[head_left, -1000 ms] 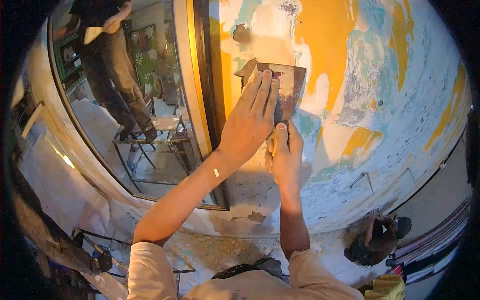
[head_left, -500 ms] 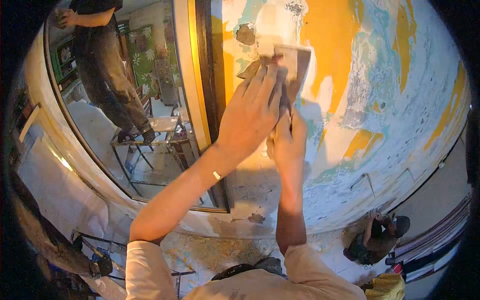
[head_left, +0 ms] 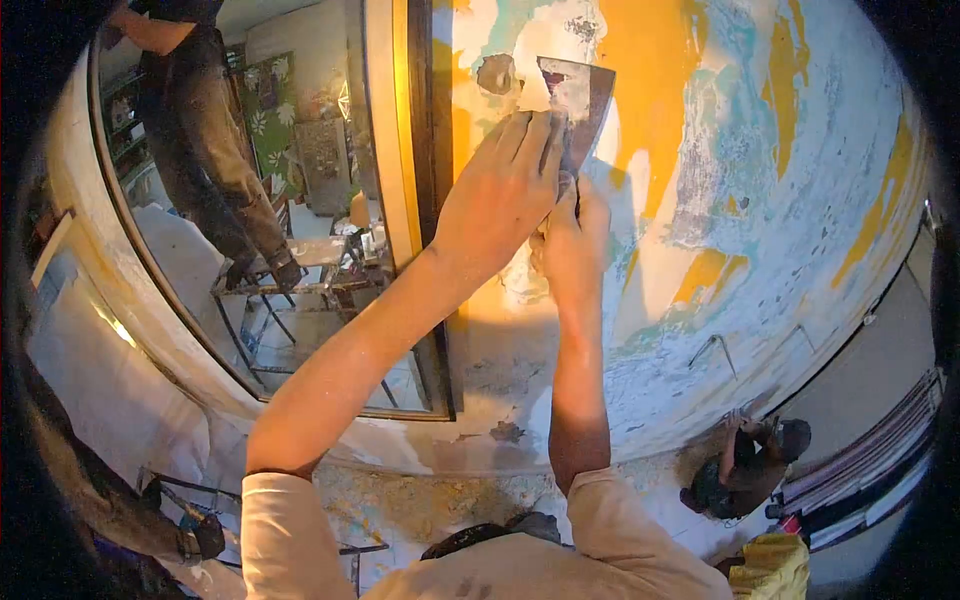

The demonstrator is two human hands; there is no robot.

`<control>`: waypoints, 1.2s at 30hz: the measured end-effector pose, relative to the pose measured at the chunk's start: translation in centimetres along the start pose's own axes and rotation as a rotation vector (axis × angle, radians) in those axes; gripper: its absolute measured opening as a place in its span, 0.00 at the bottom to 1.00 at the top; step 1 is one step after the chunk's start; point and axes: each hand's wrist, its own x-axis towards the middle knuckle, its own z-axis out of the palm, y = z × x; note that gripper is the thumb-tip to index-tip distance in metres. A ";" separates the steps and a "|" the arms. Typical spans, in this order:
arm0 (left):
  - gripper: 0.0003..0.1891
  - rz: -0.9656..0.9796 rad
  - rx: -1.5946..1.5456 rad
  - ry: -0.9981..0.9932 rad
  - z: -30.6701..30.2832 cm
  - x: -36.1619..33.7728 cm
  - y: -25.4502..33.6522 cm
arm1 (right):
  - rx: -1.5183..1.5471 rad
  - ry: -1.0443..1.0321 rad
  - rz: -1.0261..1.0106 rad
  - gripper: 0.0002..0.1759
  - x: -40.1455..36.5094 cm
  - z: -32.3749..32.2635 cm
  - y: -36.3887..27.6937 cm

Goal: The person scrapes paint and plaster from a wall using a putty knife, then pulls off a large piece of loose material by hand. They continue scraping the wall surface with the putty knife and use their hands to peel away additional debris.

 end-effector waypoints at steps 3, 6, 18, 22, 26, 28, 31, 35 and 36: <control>0.28 0.022 -0.002 0.033 0.0 -0.8 0.1 | 0.189 0.054 0.059 0.16 -1.2 1.2 -0.5; 0.27 0.060 0.005 0.041 -0.5 -0.2 -1.0 | 0.255 0.029 0.110 0.15 -0.5 1.4 -0.7; 0.27 -0.112 -0.390 0.137 -2.0 2.1 -2.4 | 0.397 0.056 0.211 0.12 -0.6 -0.5 -1.8; 0.30 -0.055 -0.222 0.384 -0.6 4.7 -4.4 | 0.227 0.112 0.126 0.13 -0.8 -2.5 -0.7; 0.27 -0.007 -0.251 0.251 -0.2 4.8 -4.2 | 0.111 0.199 -0.007 0.12 -1.6 -3.8 -1.8; 0.24 -0.078 -0.414 0.084 -1.4 4.5 -3.2 | 0.086 0.223 -0.015 0.12 -0.9 -4.0 -1.9; 0.20 -0.129 -0.452 0.039 -3.3 4.5 -3.1 | -0.182 0.208 -0.301 0.12 2.9 -4.7 -0.5; 0.21 -0.064 -0.280 0.224 -1.2 4.8 -4.4 | -0.406 0.167 -0.358 0.14 6.1 -4.9 -2.9; 0.22 -0.032 -0.303 0.156 -1.0 4.7 -4.7 | -0.521 0.122 -0.336 0.15 6.7 -5.2 -3.2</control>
